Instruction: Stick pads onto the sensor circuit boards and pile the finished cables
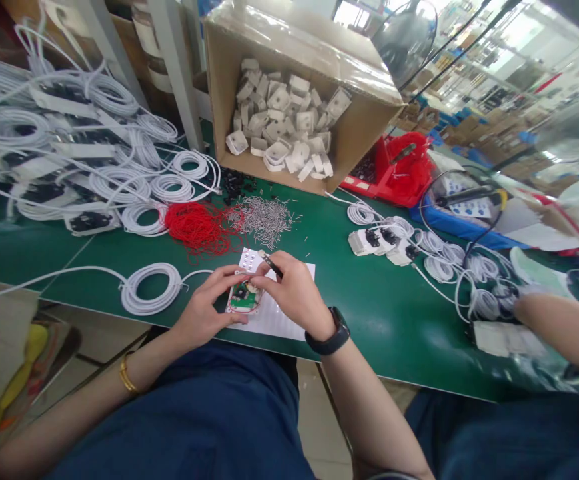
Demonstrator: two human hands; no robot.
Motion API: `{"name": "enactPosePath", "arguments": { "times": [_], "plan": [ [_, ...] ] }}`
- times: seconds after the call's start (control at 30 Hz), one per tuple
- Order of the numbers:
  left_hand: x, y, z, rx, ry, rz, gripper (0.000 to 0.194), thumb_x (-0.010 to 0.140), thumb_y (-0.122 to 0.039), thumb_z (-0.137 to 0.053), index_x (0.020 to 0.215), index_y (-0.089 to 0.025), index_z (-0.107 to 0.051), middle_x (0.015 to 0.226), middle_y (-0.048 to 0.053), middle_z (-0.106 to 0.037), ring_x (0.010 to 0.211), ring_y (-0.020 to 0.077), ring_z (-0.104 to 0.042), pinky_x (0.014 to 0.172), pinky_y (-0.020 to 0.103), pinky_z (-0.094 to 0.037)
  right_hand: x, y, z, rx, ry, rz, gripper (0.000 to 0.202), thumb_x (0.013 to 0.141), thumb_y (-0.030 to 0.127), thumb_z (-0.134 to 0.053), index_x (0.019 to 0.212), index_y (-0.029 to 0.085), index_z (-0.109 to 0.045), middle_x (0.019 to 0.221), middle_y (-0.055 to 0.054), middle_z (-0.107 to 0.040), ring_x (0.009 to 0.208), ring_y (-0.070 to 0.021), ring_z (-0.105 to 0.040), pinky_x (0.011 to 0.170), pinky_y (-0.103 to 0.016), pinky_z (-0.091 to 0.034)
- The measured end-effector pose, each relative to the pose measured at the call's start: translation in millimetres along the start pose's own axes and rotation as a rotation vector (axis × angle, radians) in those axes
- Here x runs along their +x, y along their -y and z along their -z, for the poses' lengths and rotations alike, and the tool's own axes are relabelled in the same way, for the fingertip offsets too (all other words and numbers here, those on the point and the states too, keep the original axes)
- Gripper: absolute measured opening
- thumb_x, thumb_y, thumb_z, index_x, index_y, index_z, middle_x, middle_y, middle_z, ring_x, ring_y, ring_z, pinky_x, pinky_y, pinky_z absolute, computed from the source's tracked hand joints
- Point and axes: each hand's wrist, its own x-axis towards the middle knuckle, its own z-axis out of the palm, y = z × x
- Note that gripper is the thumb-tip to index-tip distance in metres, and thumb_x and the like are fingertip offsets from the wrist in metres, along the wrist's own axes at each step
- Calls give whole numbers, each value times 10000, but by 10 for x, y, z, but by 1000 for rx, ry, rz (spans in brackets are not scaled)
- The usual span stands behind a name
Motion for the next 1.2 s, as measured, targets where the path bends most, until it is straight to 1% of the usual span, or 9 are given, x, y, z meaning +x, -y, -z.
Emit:
{"name": "enactPosePath", "arguments": {
  "times": [0.17,0.3,0.37,0.5,0.73,0.83,1.0,1.1,1.2],
  "plan": [
    [-46,-26,25,-18,21,-1,630,671,-190,-776,1238,-283,-517,1283,81,-471,1219,258,-441,1032,407,-362,133,-67,29,189,185,-76,93,772,224,-676,751,155,-618,646,51,-533,536,-72,-371,513,-218,-273],
    [-80,-37,4,-96,-56,185,898,630,-177,-800,1372,-290,-308,1297,96,-495,1122,266,-521,947,424,-427,206,15,42,109,224,-56,64,741,132,-686,734,151,-625,643,55,-563,552,-66,-413,530,-208,-287],
    [-94,-31,-6,-117,-88,230,943,612,-191,-812,1377,-279,-269,1295,105,-500,1090,262,-541,905,413,-450,224,76,54,63,232,-41,59,744,118,-682,764,153,-638,674,42,-594,583,-74,-458,552,-207,-311],
    [-110,-10,-12,-76,-123,191,798,602,-232,-821,1275,-248,-393,1273,99,-504,1131,269,-517,912,408,-451,240,166,77,2,232,29,80,811,129,-624,870,161,-666,777,-1,-648,684,-105,-544,614,-217,-366],
    [-146,32,-51,-53,-146,149,707,612,-254,-819,1195,-250,-419,1266,91,-511,1084,248,-554,886,396,-479,336,249,56,-297,274,139,180,837,212,-631,668,154,-614,673,-4,-613,619,-110,-523,566,-231,-309],
    [-158,33,-50,1,-146,111,729,627,-244,-811,1227,-272,-399,1282,84,-500,1110,249,-541,902,404,-475,369,321,39,-396,314,106,158,820,258,-649,688,176,-627,682,-11,-632,616,-122,-532,541,-244,-278],
    [-139,12,-15,140,-65,-7,629,702,-212,-755,1230,-270,-417,1304,84,-485,1238,253,-451,1044,450,-367,354,370,24,-610,281,-34,178,830,311,-615,722,175,-649,687,-61,-635,597,-155,-542,503,-271,-212],
    [-127,-2,1,159,-79,-2,589,714,-208,-742,1209,-248,-427,1293,96,-491,1229,256,-459,1040,457,-374,315,263,36,-558,293,-25,149,847,269,-589,748,170,-642,715,-61,-646,614,-154,-551,511,-265,-229],
    [-121,-10,6,143,-111,34,570,720,-205,-733,1203,-234,-432,1285,107,-499,1221,261,-468,1019,455,-398,224,97,32,-299,312,-60,157,862,199,-551,724,158,-612,694,-35,-642,632,-135,-558,560,-247,-309]
  ]
}}
